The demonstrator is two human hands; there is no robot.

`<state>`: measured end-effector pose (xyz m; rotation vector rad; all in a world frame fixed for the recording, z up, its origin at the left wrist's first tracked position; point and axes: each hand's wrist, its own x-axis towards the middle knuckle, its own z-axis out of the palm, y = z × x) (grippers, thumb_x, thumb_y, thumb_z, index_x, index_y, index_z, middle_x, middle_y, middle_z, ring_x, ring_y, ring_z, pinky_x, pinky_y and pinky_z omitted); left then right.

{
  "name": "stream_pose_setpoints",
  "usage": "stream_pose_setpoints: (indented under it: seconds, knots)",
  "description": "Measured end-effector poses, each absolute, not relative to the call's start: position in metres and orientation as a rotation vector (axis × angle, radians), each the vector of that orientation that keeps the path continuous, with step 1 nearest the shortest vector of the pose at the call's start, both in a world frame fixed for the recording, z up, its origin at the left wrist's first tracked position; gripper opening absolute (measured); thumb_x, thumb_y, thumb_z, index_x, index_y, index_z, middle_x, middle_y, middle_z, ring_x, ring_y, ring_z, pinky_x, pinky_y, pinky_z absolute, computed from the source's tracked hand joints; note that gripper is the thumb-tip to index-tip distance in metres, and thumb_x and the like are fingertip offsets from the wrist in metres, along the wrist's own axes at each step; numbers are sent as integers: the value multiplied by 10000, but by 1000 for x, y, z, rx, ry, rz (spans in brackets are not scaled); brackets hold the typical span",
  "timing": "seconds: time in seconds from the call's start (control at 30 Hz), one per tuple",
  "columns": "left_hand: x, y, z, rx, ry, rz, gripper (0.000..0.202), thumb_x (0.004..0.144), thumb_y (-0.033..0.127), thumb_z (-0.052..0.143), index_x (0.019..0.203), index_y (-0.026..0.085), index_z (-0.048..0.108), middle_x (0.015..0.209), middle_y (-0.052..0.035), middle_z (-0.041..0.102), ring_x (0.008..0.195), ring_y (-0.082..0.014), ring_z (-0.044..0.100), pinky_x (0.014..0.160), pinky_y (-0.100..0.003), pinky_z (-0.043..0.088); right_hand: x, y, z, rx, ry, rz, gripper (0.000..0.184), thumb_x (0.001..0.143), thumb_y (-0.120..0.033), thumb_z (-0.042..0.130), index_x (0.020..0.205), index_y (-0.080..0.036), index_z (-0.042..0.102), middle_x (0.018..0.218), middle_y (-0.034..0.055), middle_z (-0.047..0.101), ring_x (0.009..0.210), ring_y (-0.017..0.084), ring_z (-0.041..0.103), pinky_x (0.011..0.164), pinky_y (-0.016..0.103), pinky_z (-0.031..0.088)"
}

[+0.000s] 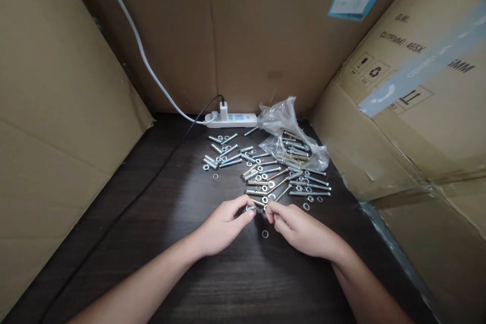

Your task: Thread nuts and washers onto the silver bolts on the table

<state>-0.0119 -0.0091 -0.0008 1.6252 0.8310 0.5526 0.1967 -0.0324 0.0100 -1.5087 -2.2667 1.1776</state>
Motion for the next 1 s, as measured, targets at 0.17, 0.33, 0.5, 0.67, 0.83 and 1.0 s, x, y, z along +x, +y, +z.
stream_pose_setpoints:
  seconds: [0.17, 0.33, 0.5, 0.67, 0.83, 1.0]
  knots:
    - [-12, -8, 0, 1606, 835, 540, 215, 917, 304, 396, 903, 166, 561, 834, -3, 571, 811, -147, 503, 783, -253, 402, 194, -34, 14, -1554, -2328, 1128, 105, 774, -123, 456, 837, -197, 495, 562, -70, 421, 520, 91, 379, 531, 213, 235]
    - [-12, -8, -2, 1594, 826, 555, 222, 918, 318, 396, 903, 167, 559, 890, -8, 588, 824, -147, 505, 796, -255, 398, 193, -37, 13, -1572, -2423, 1077, 162, 747, -252, 600, 900, -225, 555, 574, -73, 446, 524, 88, 405, 533, 210, 228]
    - [-12, -8, -3, 1594, 829, 555, 213, 918, 307, 395, 870, 163, 544, 892, -5, 586, 819, -142, 498, 796, -252, 393, 193, -37, 9, -1593, -2454, 1045, 110, 751, -245, 620, 860, -238, 607, 583, -66, 470, 532, 84, 426, 542, 208, 236]
    - [-12, -8, -2, 1615, 864, 530, 208, 916, 316, 397, 849, 165, 523, 833, 5, 555, 805, -142, 490, 776, -251, 392, 193, -36, 8, -1612, -2420, 1092, 101, 755, -262, 639, 847, -226, 619, 572, -64, 478, 524, 81, 417, 526, 204, 230]
    - [-12, -8, -2, 1623, 855, 531, 207, 918, 305, 389, 860, 163, 528, 850, -3, 562, 806, -143, 492, 780, -256, 397, 191, -38, 7, -1594, -2428, 1095, 47, 755, -231, 614, 790, -203, 600, 561, -62, 491, 516, 78, 415, 521, 205, 228]
    - [-11, -8, -3, 1636, 841, 548, 228, 919, 312, 373, 884, 161, 541, 857, -13, 576, 804, -148, 498, 774, -262, 404, 189, -38, 8, -1529, -2410, 1015, 62, 789, -246, 572, 762, -190, 572, 538, -64, 447, 493, 75, 362, 510, 209, 210]
